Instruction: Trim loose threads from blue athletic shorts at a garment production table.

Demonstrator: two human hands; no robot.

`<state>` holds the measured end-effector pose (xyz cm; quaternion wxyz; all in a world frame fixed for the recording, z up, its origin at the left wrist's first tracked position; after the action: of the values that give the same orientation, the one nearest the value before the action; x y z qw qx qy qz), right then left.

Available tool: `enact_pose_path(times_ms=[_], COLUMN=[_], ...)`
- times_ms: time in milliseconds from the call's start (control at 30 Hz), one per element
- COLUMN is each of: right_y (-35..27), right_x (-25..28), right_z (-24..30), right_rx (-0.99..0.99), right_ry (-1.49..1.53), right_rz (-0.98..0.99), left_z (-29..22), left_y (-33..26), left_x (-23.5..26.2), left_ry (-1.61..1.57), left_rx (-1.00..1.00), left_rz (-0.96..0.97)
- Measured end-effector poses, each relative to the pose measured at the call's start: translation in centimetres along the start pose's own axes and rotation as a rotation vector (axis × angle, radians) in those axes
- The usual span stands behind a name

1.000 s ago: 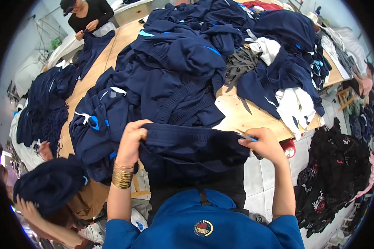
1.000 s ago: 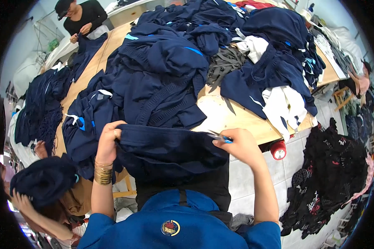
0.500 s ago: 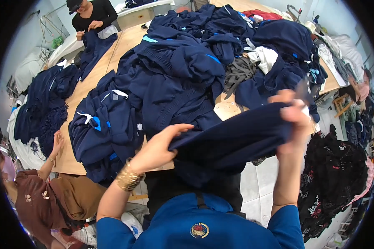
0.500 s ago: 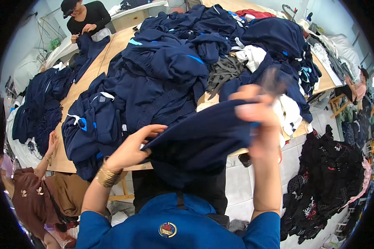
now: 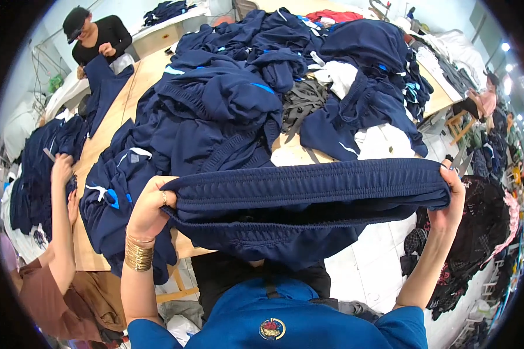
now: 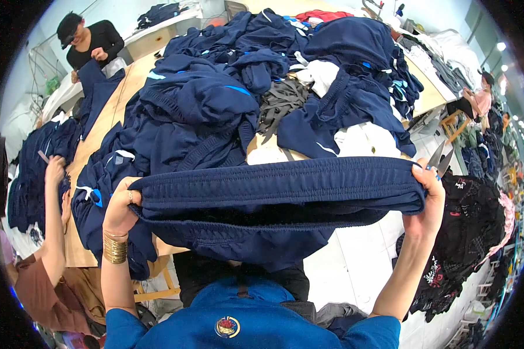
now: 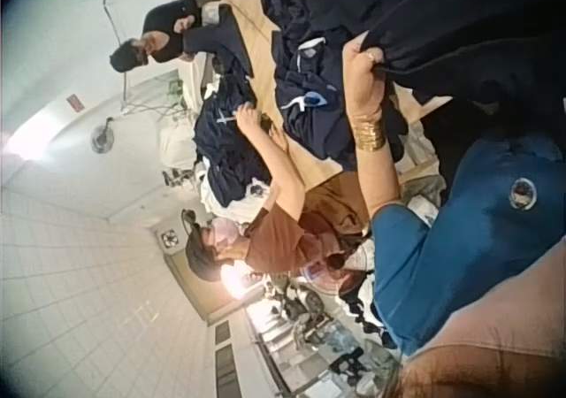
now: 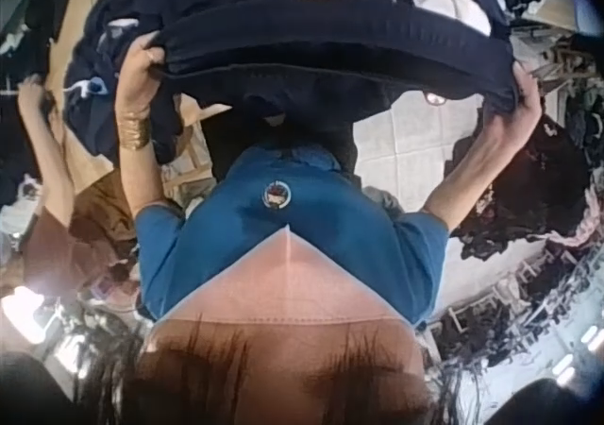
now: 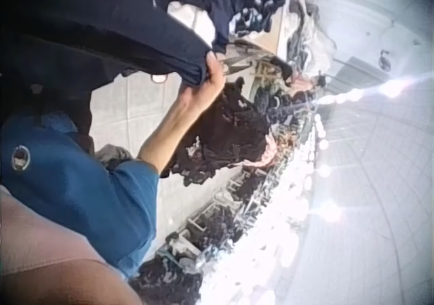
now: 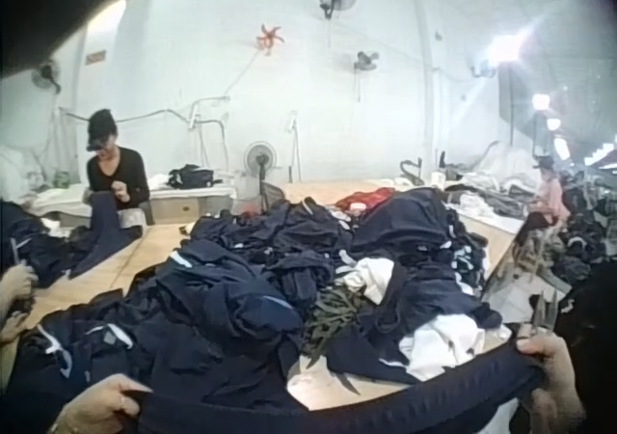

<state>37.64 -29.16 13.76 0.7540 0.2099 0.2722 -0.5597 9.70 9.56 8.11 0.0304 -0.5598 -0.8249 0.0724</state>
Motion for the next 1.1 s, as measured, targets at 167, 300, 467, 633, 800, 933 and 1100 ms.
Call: enact_pose_path(times_ms=[167,300,467,633,800,933,1100], right_y=[0.0,-0.3,-1.9,-7.4,-7.4,-6.8,-3.1], right_x=[2.2,2.2,-1.8,-12.0,-13.1,-10.5,-4.3], right_z=[0.6,-0.6,-11.3,-18.1,-18.4,-20.3,-10.7], right_rx=[0.016,0.012,-0.018,-0.277,-0.062,-0.439,-0.245], right_ry=[-0.121,-0.248,-1.045,-0.589,-0.62,-0.622,-0.04], right_rz=[0.015,-0.045,0.586,0.91,1.085,1.008,0.44], left_z=[-0.1,-0.6,0.9,-0.8,0.0,0.6,1.9], left_y=[1.1,1.4,2.2,2.7,1.7,2.0,1.5], left_x=[-1.3,-1.7,-7.3,-13.4,-13.3,-12.5,-9.2], left_ry=[0.008,0.31,0.654,0.742,0.606,0.609,0.819], left_rx=[0.015,-0.013,-0.078,-0.294,-0.265,-0.364,-0.346], left_rz=[0.035,-0.075,-0.013,0.173,0.247,0.165,-0.12])
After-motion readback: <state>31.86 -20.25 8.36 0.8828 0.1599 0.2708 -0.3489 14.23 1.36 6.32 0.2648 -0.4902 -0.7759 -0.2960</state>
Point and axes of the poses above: each hand's wrist, its own y-axis towards the middle knuckle, its own x-axis out of the back of the hand, z = x × y, the point moved 9 cm from there along y, towards the middle knuckle, and after that the axes turned 13 degrees about y, right-handed, at the moved point
